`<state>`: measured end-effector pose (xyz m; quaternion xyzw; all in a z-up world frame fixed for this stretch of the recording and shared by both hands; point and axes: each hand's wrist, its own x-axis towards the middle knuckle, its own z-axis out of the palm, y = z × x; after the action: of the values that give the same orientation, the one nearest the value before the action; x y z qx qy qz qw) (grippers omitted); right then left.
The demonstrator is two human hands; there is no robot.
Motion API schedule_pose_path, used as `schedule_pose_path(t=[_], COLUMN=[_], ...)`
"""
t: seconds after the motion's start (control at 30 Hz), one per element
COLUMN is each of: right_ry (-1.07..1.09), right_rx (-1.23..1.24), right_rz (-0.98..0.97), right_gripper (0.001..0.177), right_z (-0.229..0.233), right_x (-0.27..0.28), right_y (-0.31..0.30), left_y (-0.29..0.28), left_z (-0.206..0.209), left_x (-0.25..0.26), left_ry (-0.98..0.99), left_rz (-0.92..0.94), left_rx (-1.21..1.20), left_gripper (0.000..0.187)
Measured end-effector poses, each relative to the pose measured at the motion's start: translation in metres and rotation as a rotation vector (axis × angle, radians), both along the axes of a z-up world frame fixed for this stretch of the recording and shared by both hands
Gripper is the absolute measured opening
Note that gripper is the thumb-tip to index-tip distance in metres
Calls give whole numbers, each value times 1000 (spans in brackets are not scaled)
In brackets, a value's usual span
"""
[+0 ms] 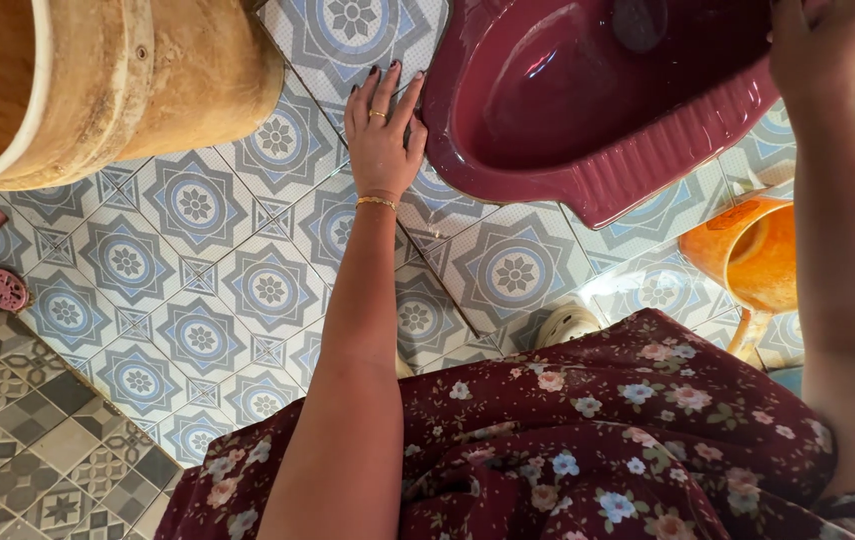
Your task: The person scrubs the inside of a maroon squat toilet with a pink and white toilet brush. They repeatedly dip the brush into the bowl and scrub the interior surfaces while standing in a tiled bathroom.
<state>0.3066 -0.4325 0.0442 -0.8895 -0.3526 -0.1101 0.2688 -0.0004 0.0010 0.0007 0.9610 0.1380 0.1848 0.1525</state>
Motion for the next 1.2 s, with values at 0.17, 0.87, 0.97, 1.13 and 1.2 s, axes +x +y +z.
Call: schedule_pose_path(t=[0.17,0.87,0.97,1.13,1.2], right_ry=[16,679,799,1075,1184], right_rx=[-38,-113,-81,-36,-90], right_rz=[-59,-388,-397,-473,-448], right_gripper=[23,15,18,21,22], right_z=[-32,36,19,33,47], right_x=[16,-57,-70,-113,-131], right_y=[-36,-110,-115,-65,-42], left_y=[0,3,1,1,2], left_z=[-3,3,6,3,1], left_x=[-1,0,0,0,-1], left_ry=[11,67,84,102,112], left_rz=[5,-56,-57,-46,-49], left_rx=[0,43,49,51,59], left_gripper=[51,49,50,50,49])
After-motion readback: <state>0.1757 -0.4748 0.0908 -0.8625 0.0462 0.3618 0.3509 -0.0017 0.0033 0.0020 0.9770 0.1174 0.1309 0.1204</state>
